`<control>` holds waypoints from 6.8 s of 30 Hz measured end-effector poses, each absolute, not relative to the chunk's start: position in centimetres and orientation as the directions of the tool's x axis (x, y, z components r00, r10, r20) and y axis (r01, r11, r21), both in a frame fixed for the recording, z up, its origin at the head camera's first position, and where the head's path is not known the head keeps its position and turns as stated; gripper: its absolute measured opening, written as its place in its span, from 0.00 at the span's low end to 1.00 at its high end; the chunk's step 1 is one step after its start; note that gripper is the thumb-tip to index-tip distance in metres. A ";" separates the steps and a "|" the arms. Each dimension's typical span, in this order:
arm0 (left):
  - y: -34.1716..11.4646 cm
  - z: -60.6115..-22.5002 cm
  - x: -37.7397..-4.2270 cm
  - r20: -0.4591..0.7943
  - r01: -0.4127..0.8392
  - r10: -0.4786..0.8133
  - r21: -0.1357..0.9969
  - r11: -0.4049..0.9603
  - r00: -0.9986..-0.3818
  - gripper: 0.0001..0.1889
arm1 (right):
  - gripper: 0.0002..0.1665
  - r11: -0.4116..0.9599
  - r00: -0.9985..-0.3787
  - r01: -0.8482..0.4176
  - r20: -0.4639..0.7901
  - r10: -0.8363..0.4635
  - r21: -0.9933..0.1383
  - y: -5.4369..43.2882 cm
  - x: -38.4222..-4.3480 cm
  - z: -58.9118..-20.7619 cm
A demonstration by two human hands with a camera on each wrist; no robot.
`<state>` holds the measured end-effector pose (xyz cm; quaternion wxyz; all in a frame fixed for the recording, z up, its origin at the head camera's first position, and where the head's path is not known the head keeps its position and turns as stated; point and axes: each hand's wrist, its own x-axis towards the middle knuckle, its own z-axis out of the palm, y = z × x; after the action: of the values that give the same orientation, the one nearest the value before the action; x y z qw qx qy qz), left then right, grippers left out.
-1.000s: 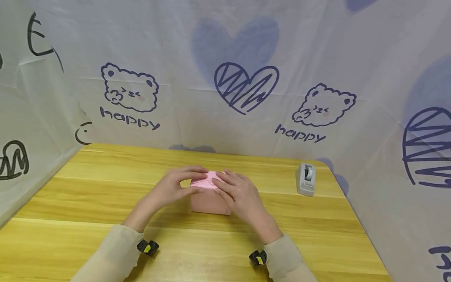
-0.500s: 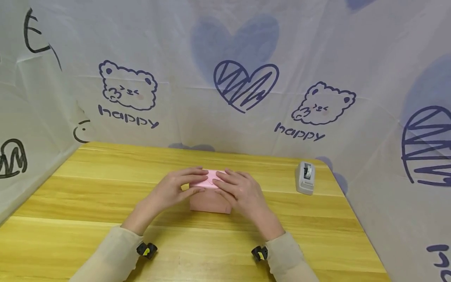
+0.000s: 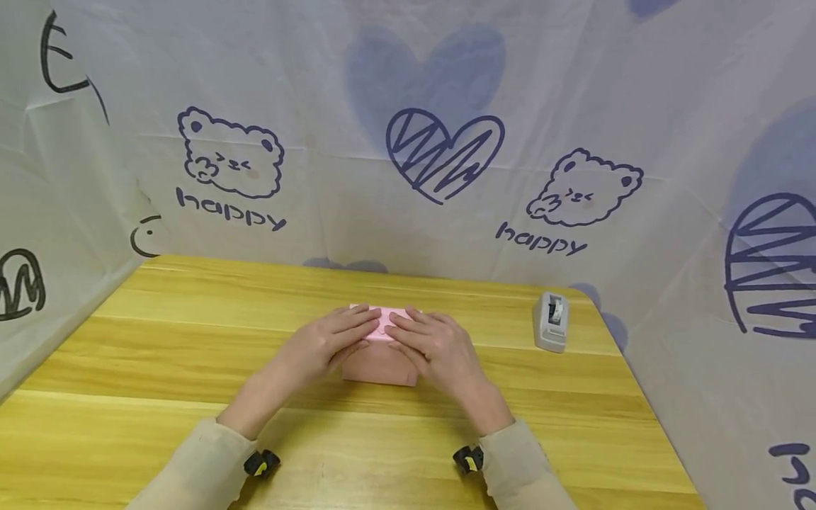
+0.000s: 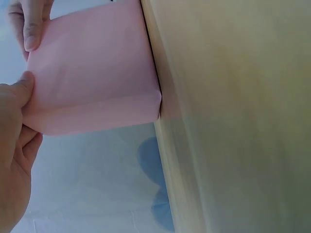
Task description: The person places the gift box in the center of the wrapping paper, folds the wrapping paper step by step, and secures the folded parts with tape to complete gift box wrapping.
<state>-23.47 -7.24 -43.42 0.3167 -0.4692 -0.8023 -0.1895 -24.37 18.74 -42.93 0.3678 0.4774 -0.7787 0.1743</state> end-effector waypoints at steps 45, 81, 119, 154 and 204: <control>-7.4 -43.0 -22.5 0.575 0.793 0.600 0.150 0.590 -0.556 0.19 | 0.34 0.721 -0.969 0.150 0.043 0.242 -0.676 41.6 -28.8 -46.2; -7.2 -43.0 -22.3 0.577 0.787 0.591 0.155 0.597 -0.563 0.19 | 0.32 0.595 -0.987 0.096 0.003 0.163 -0.798 41.8 -28.1 -46.7; -7.2 -43.1 -22.7 0.593 0.798 0.592 0.150 0.584 -0.545 0.19 | 0.34 0.538 -0.971 0.197 -0.086 0.224 -0.820 41.0 -25.1 -47.3; -7.3 -43.1 -22.5 0.603 0.797 0.582 0.159 0.583 -0.546 0.18 | 0.20 0.548 -0.944 0.325 -0.230 0.237 -0.771 40.9 -25.9 -47.1; -5.4 -43.0 -21.4 0.652 0.704 0.520 0.031 0.709 -0.552 0.16 | 0.09 0.246 -0.953 -0.263 0.212 -0.215 -0.933 18.1 -19.9 -41.1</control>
<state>-21.42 -5.37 -42.97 0.3160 -0.3523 -0.8687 -0.1460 -19.95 18.06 -41.07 0.0200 0.1513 -0.7889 0.5952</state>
